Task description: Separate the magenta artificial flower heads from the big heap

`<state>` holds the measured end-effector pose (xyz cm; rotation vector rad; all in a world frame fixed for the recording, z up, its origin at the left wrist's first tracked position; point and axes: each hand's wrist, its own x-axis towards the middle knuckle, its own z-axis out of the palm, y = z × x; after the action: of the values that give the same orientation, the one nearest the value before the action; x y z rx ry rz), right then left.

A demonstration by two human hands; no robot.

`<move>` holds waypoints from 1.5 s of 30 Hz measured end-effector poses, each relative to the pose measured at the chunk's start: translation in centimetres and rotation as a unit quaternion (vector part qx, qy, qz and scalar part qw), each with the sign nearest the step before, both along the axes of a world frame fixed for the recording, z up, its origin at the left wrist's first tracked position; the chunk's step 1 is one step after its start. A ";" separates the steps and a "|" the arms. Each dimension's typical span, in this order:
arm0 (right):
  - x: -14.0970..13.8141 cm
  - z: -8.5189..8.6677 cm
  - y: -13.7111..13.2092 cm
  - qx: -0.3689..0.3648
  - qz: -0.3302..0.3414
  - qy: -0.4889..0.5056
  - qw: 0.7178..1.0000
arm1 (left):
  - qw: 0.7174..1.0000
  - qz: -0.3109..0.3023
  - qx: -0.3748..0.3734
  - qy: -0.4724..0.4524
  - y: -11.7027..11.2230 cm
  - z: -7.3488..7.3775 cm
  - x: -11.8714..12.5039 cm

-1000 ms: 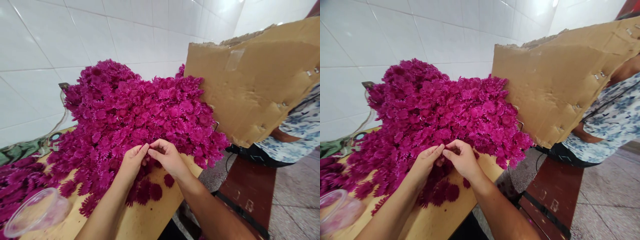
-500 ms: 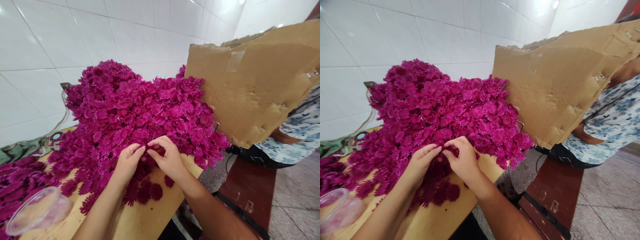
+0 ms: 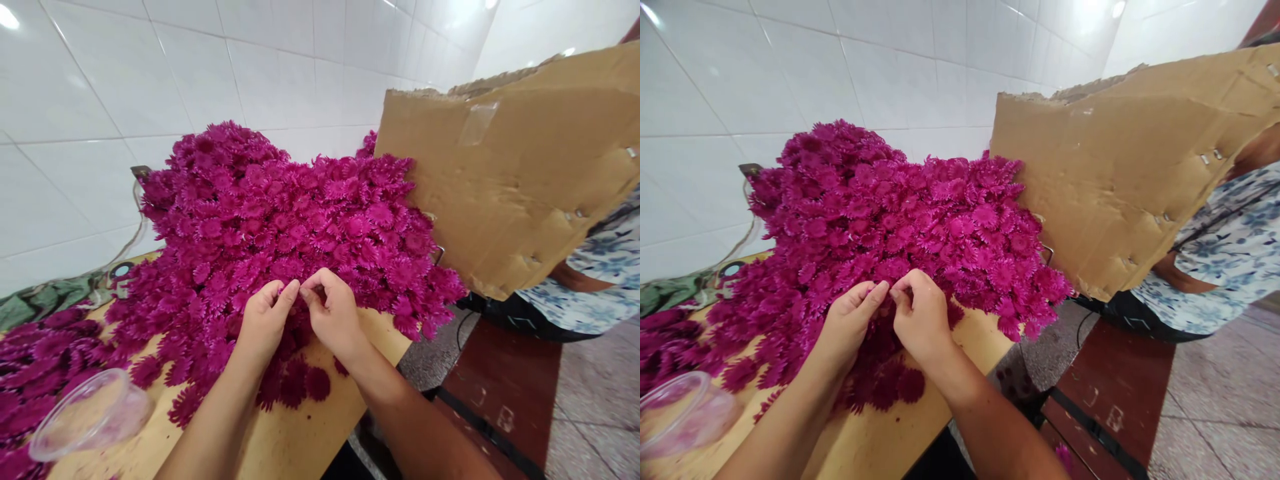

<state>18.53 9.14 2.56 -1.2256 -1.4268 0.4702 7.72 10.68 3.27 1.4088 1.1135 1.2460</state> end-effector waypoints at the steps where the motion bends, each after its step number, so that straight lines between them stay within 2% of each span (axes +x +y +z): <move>1: -0.2 0.1 -0.1 0.003 -0.004 -0.005 1.000 | 1.000 0.005 -0.009 -0.021 0.0 0.1 -0.1; 7: -0.9 0.5 -1.0 0.072 0.017 0.007 0.997 | 0.988 0.016 -0.044 -0.145 -0.1 0.5 -0.7; 10: -0.6 0.9 -1.0 0.047 0.063 -0.022 0.997 | 0.988 -0.010 -0.054 -0.141 -0.2 0.8 -1.1; 14: 0.3 1.6 -0.9 -0.007 0.097 -0.112 0.989 | 0.994 -0.071 -0.061 -0.047 -0.3 1.2 -1.5; 17: 0.8 2.0 -0.9 -0.005 0.083 -0.208 0.975 | 0.996 -0.077 -0.052 -0.009 -0.1 1.0 -1.7; 21: 0.9 2.1 -0.5 -0.001 0.061 -0.315 0.947 | 0.994 -0.070 -0.071 -0.035 0.3 0.4 -1.7; 25: 0.4 1.9 0.1 0.021 0.045 -0.370 0.928 | 0.991 -0.052 -0.084 -0.092 0.3 0.4 -1.5; 28: -0.2 1.6 0.1 0.076 0.064 -0.388 0.916 | 0.986 -0.017 -0.103 -0.133 0.2 0.7 -1.3; 33: -1.3 1.2 -1.8 0.168 0.144 -0.407 0.886 | 0.964 0.099 -0.147 -0.198 0.8 2.0 -2.0; 37: -1.1 0.9 -3.6 0.203 0.253 -0.374 0.869 | 0.932 0.207 -0.111 -0.277 1.4 3.5 -4.1; 39: -0.3 0.7 -3.4 0.173 0.266 -0.314 0.895 | 0.936 0.192 -0.086 -0.283 1.5 3.9 -5.1; 42: 1.5 0.4 -1.9 0.073 0.205 -0.169 0.961 | 0.958 0.151 -0.072 -0.234 1.5 3.5 -5.7; 45: 2.7 0.1 -0.4 0.012 0.171 -0.056 0.984 | 0.976 0.166 -0.013 -0.137 1.8 2.5 -5.7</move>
<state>21.27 8.74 2.64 -1.0003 -1.7451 0.6230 1.98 12.53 5.74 1.0156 1.1958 1.6014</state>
